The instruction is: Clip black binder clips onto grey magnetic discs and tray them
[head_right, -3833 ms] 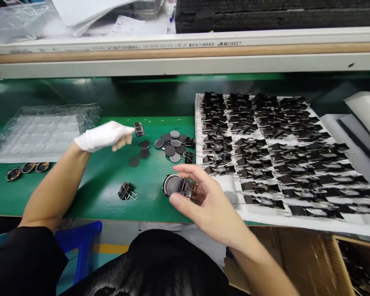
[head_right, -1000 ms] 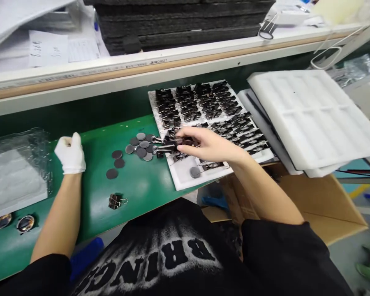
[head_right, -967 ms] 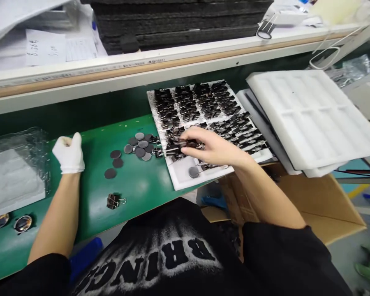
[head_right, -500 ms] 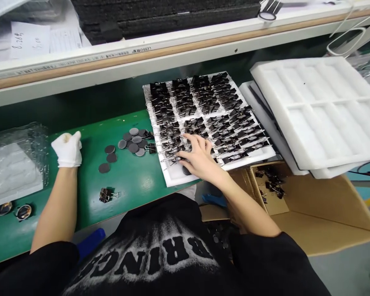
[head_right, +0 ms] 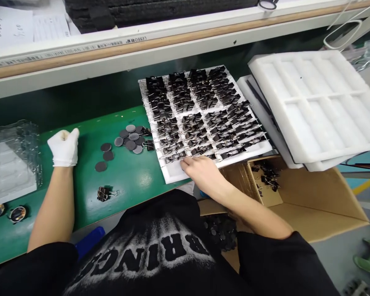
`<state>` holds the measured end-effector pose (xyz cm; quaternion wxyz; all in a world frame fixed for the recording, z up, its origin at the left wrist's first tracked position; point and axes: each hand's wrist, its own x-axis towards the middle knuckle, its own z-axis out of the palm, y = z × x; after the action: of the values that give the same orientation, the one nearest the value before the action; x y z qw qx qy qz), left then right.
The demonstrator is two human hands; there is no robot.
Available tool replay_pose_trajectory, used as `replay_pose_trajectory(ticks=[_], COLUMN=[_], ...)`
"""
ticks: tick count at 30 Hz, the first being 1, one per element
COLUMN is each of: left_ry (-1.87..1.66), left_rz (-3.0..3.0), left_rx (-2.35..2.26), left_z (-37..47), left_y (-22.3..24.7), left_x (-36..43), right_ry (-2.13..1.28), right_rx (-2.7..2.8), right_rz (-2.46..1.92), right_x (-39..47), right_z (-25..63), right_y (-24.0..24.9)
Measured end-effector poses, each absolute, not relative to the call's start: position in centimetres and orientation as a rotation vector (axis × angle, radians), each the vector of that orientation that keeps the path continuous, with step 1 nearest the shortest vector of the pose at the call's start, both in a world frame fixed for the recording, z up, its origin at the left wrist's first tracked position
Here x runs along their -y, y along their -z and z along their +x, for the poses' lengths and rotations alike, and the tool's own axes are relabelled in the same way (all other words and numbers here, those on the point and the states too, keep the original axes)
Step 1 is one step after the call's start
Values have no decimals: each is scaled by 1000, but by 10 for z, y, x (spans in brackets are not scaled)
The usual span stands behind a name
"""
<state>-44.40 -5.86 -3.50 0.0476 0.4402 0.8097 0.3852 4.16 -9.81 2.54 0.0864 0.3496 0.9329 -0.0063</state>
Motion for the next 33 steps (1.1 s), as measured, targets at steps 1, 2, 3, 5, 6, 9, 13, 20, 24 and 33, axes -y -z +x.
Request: replay_pose_trajectory(ticks=[1,2,3,5,6,9,13,20,24,33], left_ry=[-1193,-1209,-1220,-1224,-1222,-1206,-1185,-1145,-1149,-1181], left_rz=[1351,1359,1364,1371,1377,1402,1424,1445,1450,1449], left_rx=[-2454,-2439,-2428,-2418,-2416,-2410,-2406,-2409,-2392,-2355], left_z=[-442,-441,-439,-437,-437,-435,-434,-434,-436,-440], left_y=[33,32,30,28,27,26,25,24,26,31], left_x=[59,59,59,60,61,62,64,64,64,64], right_ry=[17,6,-13,-60,-78,-111,-220,-395,-259,646], right_rx=[-2717,-2679,-2659,-2634,-2617,-2563,-2596,-2712,-2759,-2994], right_rz=[991,938,887,798,761,661,562,328,335,905], right_x=[98,98,96,92,90,86,87,89,80,71], right_z=[39,36,34,30,28,22,19,27,31,54], right_y=[-27,-28,-29,-32,-34,-38,-35,-26,-26,-25])
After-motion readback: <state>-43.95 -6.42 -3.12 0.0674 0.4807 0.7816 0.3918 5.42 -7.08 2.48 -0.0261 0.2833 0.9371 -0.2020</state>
